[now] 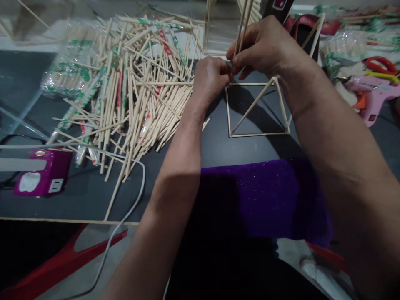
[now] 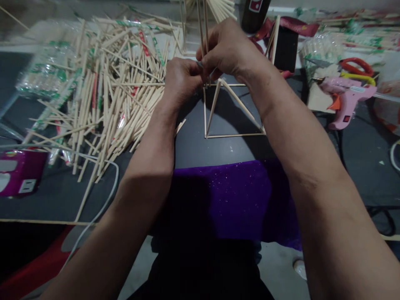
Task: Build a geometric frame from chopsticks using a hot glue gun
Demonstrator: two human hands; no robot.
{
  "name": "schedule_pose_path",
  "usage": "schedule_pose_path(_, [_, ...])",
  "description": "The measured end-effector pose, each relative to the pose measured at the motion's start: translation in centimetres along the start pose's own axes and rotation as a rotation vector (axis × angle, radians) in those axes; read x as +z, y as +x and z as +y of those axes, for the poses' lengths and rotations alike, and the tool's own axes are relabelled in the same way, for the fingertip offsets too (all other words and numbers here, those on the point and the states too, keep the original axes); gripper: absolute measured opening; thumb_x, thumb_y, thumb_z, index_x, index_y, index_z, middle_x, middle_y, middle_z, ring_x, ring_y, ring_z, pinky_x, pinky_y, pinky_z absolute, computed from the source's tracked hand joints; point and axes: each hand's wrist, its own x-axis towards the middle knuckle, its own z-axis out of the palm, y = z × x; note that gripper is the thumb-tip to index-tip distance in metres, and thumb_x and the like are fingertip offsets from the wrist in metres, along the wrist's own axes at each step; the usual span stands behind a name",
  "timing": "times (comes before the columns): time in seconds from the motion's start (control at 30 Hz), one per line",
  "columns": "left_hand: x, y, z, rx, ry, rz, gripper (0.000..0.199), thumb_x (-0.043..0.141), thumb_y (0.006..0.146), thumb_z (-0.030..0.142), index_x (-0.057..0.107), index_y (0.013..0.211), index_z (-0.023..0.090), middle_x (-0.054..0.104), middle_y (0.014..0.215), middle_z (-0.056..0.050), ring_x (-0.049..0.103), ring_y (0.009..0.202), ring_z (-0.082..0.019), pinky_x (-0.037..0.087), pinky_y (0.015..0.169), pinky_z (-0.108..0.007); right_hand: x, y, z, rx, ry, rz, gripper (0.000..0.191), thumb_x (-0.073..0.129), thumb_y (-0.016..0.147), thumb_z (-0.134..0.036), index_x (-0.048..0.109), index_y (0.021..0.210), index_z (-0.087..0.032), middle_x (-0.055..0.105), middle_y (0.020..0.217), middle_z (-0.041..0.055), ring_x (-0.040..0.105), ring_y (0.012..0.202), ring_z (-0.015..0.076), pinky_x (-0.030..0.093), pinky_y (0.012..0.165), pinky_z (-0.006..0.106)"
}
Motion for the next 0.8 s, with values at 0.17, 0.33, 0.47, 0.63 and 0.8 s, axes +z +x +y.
schedule_pose_path(0.17, [0.4,0.6,-0.6,-0.029,-0.042,-0.019,0.011,0.073,0.082,0.034,0.074,0.072,0.037,0.076,0.073,-0.002,0.060,0.107,-0.032,0.047,0.103,-0.048,-0.2,0.2,0.5,-0.036,-0.098,0.009,0.034,0.064,0.073,0.021,0.077,0.071,-0.010,0.067,0.058,-0.0062,0.064,0.050,0.0068,0.057,0.049,0.012])
schedule_pose_path(0.33, [0.7,1.3,-1.8,-0.073,-0.156,-0.131,0.005,0.073,0.077,0.043,0.076,0.079,0.046,0.079,0.074,-0.001,0.056,0.129,-0.039,0.046,0.105,-0.055,-1.1,1.0,1.7,-0.073,-0.317,0.079,0.026,0.069,0.086,0.006,0.086,0.077,-0.011,0.066,0.057,-0.0022,0.063,0.050,0.0082,0.051,0.044,0.011])
schedule_pose_path(0.47, [0.7,1.1,-1.8,-0.080,-0.132,-0.117,0.007,0.072,0.078,0.038,0.077,0.079,0.043,0.081,0.078,-0.001,0.057,0.127,-0.037,0.046,0.105,-0.054,-1.2,1.3,2.0,-0.064,-0.330,0.119,0.018,0.073,0.089,-0.001,0.085,0.077,-0.009,0.069,0.061,0.0025,0.065,0.051,0.0121,0.051,0.043,0.016])
schedule_pose_path(0.63, [0.8,1.0,-1.5,-0.018,-0.043,0.011,0.015,0.076,0.079,0.030,0.071,0.068,0.039,0.079,0.076,-0.002,0.064,0.098,-0.034,0.051,0.101,-0.056,-0.6,1.1,1.6,-0.041,-0.262,0.150,0.020,0.072,0.089,0.001,0.080,0.074,-0.009,0.071,0.062,0.0032,0.069,0.054,0.0135,0.055,0.046,0.016])
schedule_pose_path(0.8, [0.8,1.1,-1.6,-0.042,-0.033,-0.007,0.018,0.078,0.077,0.030,0.069,0.066,0.042,0.078,0.073,0.000,0.064,0.103,-0.035,0.051,0.102,-0.056,-0.6,1.0,1.8,-0.027,-0.225,0.150,0.024,0.073,0.091,0.001,0.075,0.072,-0.011,0.071,0.063,0.0037,0.074,0.058,0.0175,0.061,0.051,0.022])
